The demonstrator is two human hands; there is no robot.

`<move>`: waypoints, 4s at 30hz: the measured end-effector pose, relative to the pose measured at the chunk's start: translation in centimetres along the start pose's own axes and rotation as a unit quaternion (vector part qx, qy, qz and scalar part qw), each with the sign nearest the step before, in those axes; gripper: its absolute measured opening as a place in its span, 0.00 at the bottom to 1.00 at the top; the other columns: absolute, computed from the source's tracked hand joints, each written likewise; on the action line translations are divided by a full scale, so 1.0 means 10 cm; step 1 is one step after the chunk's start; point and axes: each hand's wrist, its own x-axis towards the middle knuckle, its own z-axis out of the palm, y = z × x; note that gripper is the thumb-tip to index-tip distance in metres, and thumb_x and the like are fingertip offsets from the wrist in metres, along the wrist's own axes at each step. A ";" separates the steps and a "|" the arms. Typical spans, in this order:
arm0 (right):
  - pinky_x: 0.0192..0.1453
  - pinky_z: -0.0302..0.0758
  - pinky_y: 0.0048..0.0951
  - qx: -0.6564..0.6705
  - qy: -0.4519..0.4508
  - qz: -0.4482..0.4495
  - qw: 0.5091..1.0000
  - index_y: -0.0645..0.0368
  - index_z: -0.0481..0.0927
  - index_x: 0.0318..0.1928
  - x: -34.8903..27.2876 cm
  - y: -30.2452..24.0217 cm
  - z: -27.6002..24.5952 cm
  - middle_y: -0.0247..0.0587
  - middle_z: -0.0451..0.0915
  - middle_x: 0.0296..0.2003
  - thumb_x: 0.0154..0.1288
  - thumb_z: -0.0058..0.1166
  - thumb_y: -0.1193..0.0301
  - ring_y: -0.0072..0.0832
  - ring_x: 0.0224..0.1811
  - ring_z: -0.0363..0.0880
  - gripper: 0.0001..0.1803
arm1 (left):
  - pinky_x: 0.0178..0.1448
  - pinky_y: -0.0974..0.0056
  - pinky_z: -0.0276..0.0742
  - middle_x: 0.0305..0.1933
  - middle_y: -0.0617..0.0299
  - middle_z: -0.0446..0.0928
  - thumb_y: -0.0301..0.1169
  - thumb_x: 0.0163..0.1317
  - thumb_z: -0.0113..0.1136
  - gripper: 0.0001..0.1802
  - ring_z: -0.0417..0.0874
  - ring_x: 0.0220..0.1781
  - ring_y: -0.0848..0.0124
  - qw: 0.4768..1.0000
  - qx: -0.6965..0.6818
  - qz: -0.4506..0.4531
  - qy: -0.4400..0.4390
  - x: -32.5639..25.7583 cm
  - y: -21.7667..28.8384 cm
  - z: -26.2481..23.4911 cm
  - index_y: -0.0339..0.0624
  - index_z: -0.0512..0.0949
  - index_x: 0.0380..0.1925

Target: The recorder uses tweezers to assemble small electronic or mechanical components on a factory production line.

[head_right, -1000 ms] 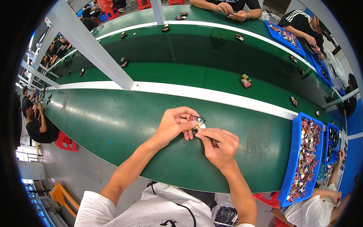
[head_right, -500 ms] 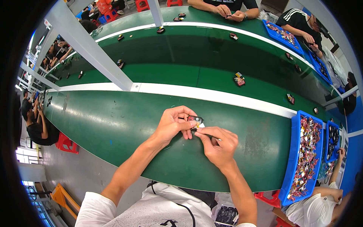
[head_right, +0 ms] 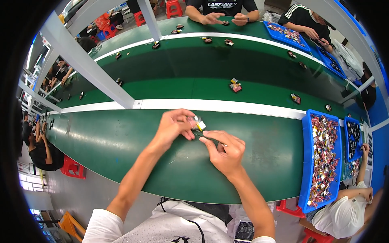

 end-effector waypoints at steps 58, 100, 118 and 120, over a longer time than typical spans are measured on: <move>0.23 0.58 0.14 0.214 -0.020 0.250 0.944 0.66 0.86 0.38 -0.05 0.13 -0.20 0.30 0.83 0.29 0.59 0.70 0.81 0.07 0.20 0.63 0.07 | 0.18 0.74 0.62 0.29 0.60 0.85 0.26 0.66 0.63 0.06 0.76 0.18 0.80 0.992 0.128 -0.005 -0.006 -0.11 0.02 0.01 0.33 0.80 0.37; 0.34 0.74 0.15 0.231 -0.042 0.350 0.907 0.70 0.83 0.41 0.02 0.17 -0.51 0.39 0.85 0.32 0.64 0.65 0.83 0.15 0.30 0.80 0.06 | 0.28 0.71 0.77 0.29 0.57 0.86 0.22 0.63 0.65 0.09 0.82 0.23 0.77 0.982 0.128 0.139 0.028 -0.18 -0.15 0.53 0.29 0.85 0.42; 0.34 0.74 0.16 0.258 -0.051 0.337 0.904 0.70 0.83 0.40 0.05 0.19 -0.84 0.40 0.85 0.33 0.63 0.66 0.83 0.16 0.31 0.80 0.06 | 0.24 0.71 0.82 0.40 0.49 0.85 0.27 0.72 0.59 0.13 0.91 0.34 0.64 0.997 0.015 0.044 -0.059 -0.19 -0.03 0.75 0.27 0.81 0.50; 0.31 0.70 0.15 0.265 -0.050 0.326 0.906 0.69 0.84 0.40 0.04 0.22 -0.84 0.38 0.85 0.32 0.63 0.66 0.83 0.13 0.28 0.77 0.06 | 0.24 0.71 0.82 0.41 0.49 0.85 0.27 0.72 0.59 0.13 0.91 0.34 0.64 0.997 0.005 0.043 -0.070 -0.17 -0.04 0.74 0.27 0.81 0.50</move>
